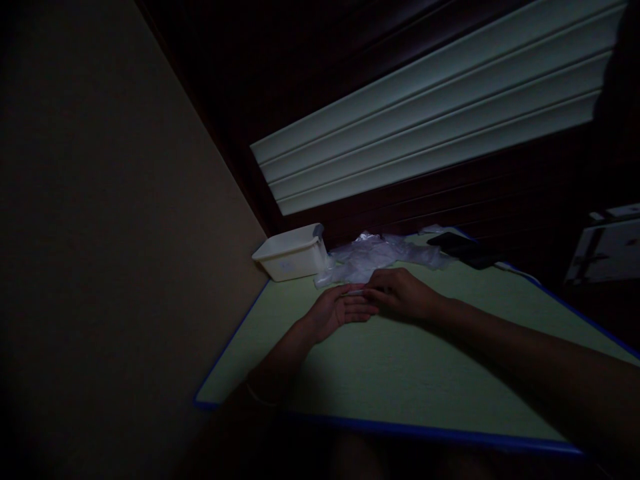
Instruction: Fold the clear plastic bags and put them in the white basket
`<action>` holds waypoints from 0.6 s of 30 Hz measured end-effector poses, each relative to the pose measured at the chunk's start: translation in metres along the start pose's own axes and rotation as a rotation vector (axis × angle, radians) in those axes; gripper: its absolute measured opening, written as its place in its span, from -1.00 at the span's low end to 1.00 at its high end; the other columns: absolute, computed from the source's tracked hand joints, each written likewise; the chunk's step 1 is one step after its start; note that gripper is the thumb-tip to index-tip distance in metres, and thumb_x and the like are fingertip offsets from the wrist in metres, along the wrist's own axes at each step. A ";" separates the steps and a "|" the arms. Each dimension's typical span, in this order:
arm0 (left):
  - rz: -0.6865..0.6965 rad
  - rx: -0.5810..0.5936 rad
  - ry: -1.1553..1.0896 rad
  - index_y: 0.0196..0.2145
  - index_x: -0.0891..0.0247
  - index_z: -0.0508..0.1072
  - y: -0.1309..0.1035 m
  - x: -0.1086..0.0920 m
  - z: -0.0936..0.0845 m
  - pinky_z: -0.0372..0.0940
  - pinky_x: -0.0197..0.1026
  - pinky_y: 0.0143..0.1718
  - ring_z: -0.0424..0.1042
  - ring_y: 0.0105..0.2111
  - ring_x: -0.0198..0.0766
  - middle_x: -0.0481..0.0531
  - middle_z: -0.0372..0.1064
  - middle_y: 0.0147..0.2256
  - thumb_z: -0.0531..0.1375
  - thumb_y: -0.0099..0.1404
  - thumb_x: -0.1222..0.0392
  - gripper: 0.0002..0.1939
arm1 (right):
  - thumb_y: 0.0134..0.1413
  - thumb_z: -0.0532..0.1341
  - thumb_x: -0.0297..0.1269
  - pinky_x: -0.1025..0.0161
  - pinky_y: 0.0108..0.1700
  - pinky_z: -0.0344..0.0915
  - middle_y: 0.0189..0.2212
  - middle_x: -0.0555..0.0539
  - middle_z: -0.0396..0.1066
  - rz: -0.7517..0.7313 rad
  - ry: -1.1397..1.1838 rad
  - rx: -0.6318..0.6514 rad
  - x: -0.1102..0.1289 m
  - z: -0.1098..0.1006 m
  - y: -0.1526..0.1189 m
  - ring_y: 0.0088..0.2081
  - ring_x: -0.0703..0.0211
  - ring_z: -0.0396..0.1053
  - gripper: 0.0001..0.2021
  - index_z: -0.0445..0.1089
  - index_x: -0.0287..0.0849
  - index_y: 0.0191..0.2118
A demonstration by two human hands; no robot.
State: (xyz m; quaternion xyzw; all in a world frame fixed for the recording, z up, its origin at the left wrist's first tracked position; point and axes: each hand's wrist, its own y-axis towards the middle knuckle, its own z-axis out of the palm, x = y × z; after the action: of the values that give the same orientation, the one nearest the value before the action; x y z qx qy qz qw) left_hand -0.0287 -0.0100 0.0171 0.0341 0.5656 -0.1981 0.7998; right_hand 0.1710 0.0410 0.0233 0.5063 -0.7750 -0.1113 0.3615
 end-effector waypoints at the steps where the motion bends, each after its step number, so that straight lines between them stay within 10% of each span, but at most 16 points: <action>1: 0.000 -0.002 -0.002 -0.05 0.42 0.41 0.000 0.000 0.000 0.35 -0.09 -0.14 0.53 -0.20 -0.04 0.32 0.49 -0.19 0.10 0.29 0.11 -0.63 | 0.25 0.09 -0.14 0.24 -0.31 0.23 -0.43 -0.12 0.45 0.008 0.010 -0.002 0.001 0.000 0.000 -0.39 0.18 0.35 -0.67 0.51 -0.21 -0.35; 18: 0.022 -0.071 -0.065 -0.15 0.44 0.43 0.002 0.001 0.003 0.34 -0.06 -0.08 0.52 -0.23 -0.10 0.31 0.48 -0.22 0.09 0.31 0.20 -0.74 | 0.16 0.15 -0.10 0.22 -0.33 0.28 -0.44 -0.12 0.49 0.180 0.160 -0.048 -0.002 0.006 0.001 -0.40 0.14 0.39 -0.69 0.54 -0.21 -0.36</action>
State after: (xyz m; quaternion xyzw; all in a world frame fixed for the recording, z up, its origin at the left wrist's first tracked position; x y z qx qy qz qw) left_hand -0.0248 -0.0099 0.0169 0.0053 0.5454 -0.1701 0.8207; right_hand 0.1667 0.0421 0.0193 0.4332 -0.7830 -0.0562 0.4427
